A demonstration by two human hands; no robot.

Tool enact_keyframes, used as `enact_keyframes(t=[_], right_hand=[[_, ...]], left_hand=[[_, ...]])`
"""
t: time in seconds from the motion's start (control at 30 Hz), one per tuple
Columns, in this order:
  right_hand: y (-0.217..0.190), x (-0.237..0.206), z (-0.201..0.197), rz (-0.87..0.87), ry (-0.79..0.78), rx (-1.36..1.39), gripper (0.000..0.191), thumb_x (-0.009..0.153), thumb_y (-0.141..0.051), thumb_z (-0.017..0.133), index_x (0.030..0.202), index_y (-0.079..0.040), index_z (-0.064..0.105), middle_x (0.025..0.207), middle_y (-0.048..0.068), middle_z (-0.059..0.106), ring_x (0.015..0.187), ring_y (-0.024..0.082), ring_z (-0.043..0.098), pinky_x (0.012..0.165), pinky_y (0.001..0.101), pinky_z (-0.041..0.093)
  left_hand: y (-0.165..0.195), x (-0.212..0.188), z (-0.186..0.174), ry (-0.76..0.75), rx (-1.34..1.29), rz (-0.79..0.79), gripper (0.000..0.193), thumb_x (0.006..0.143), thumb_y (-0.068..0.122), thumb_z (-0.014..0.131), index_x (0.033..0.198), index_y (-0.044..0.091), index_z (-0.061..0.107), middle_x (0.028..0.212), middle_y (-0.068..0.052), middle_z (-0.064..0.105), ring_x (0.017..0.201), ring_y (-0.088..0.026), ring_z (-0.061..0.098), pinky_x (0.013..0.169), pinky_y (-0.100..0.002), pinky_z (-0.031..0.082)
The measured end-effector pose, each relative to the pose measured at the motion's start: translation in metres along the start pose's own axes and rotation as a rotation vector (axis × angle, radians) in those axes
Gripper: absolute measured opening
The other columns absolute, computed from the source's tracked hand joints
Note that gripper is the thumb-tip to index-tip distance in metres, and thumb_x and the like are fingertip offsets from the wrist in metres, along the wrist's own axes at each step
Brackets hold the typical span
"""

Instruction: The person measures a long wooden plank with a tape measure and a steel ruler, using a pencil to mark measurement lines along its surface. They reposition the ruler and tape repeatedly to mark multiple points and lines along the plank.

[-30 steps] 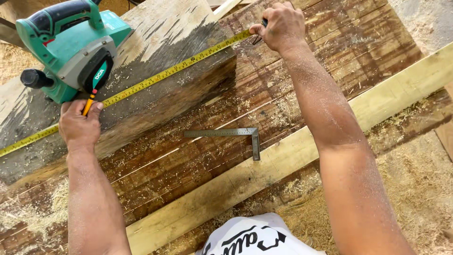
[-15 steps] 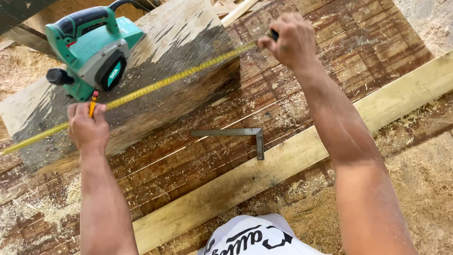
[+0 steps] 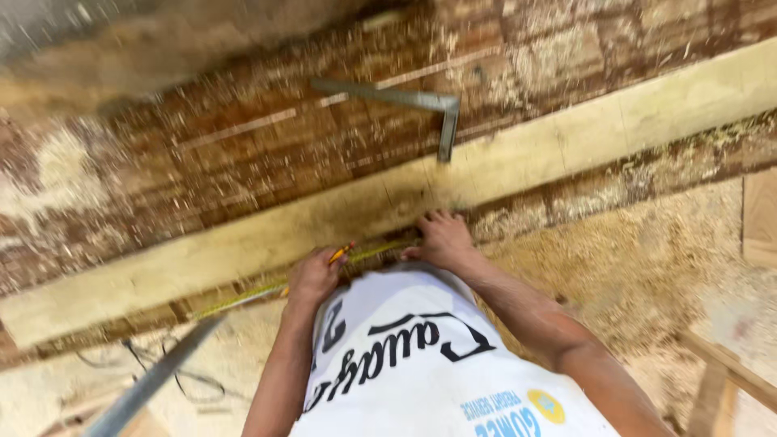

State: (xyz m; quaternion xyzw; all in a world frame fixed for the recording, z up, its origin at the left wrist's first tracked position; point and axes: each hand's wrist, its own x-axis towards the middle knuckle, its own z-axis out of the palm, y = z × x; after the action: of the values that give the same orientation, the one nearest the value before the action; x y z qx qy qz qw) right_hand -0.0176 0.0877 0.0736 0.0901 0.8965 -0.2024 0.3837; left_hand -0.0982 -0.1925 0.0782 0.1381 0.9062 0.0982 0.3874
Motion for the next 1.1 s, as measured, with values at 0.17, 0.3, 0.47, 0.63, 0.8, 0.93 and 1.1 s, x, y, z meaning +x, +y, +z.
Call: enact_keyframes(t=[0.17,0.3,0.47,0.63,0.8,0.93,1.1], right_hand=[[-0.031,-0.015,0.037,-0.110,0.130,0.037,0.096,0.064,-0.079,0.076,0.131,-0.012,0.060,0.137,0.012,0.058,0.133,0.030,0.050,0.102,0.0516,0.045],[-0.024,-0.025,0.027,-0.027,-0.087,-0.106,0.108,0.065,-0.089,0.074,0.133,-0.007,0.056,0.132,0.016,0.054,0.127,0.030,0.047,0.100,0.0490,0.046],[0.028,-0.049,0.029,0.237,-0.046,-0.072,0.105,0.067,-0.081,0.075,0.136,-0.005,0.054,0.123,0.015,0.055,0.114,0.026,0.051,0.092,0.0399,0.052],[0.117,-0.046,0.024,0.499,0.484,0.034,0.084,0.082,-0.074,0.076,0.130,-0.007,0.058,0.119,0.017,0.055,0.107,0.028,0.049,0.087,0.0407,0.049],[0.171,-0.012,-0.004,0.580,0.567,0.181,0.094,0.086,-0.069,0.079,0.152,-0.010,0.047,0.145,0.019,0.049,0.140,0.033,0.045,0.122,0.0484,0.043],[0.158,-0.002,-0.014,0.645,0.261,0.211,0.145,0.072,-0.078,0.078,0.161,-0.012,-0.016,0.168,0.020,-0.017,0.153,0.041,-0.017,0.119,0.0701,0.002],[0.144,-0.003,-0.018,0.673,0.233,0.207,0.150,0.067,-0.079,0.074,0.165,-0.017,-0.021,0.172,0.018,-0.023,0.156,0.040,-0.025,0.124,0.0698,-0.004]], left_hand=[[0.026,-0.008,0.012,-0.056,0.120,0.163,0.023,0.094,0.039,0.064,0.106,0.022,0.075,0.112,-0.008,0.072,0.103,-0.034,0.067,0.086,-0.049,0.054],[0.028,-0.016,-0.008,-0.345,0.238,-0.062,0.022,0.098,0.041,0.063,0.107,0.026,0.076,0.104,-0.005,0.074,0.097,-0.024,0.070,0.089,-0.044,0.056],[-0.026,-0.020,-0.030,-0.117,-0.109,-0.294,0.034,0.100,0.050,0.059,0.124,0.028,0.070,0.100,-0.006,0.073,0.093,-0.021,0.069,0.091,-0.045,0.056],[-0.123,-0.001,-0.028,0.353,-0.103,-0.446,0.044,0.107,0.039,0.054,0.144,0.018,0.066,0.129,-0.020,0.072,0.119,-0.039,0.068,0.103,-0.049,0.053],[-0.158,0.008,-0.009,0.346,-0.040,-0.441,0.097,0.091,0.058,0.075,0.157,0.001,0.032,0.161,-0.024,0.030,0.135,-0.040,0.053,0.109,-0.044,0.045],[-0.146,0.002,-0.005,0.213,-0.093,-0.543,0.113,0.087,0.064,0.072,0.165,0.005,0.016,0.171,-0.022,0.009,0.136,-0.041,0.052,0.110,-0.045,0.046],[-0.137,0.001,-0.011,0.228,-0.052,-0.525,0.116,0.086,0.066,0.076,0.163,0.002,0.018,0.168,-0.027,0.015,0.137,-0.041,0.050,0.110,-0.047,0.045]])
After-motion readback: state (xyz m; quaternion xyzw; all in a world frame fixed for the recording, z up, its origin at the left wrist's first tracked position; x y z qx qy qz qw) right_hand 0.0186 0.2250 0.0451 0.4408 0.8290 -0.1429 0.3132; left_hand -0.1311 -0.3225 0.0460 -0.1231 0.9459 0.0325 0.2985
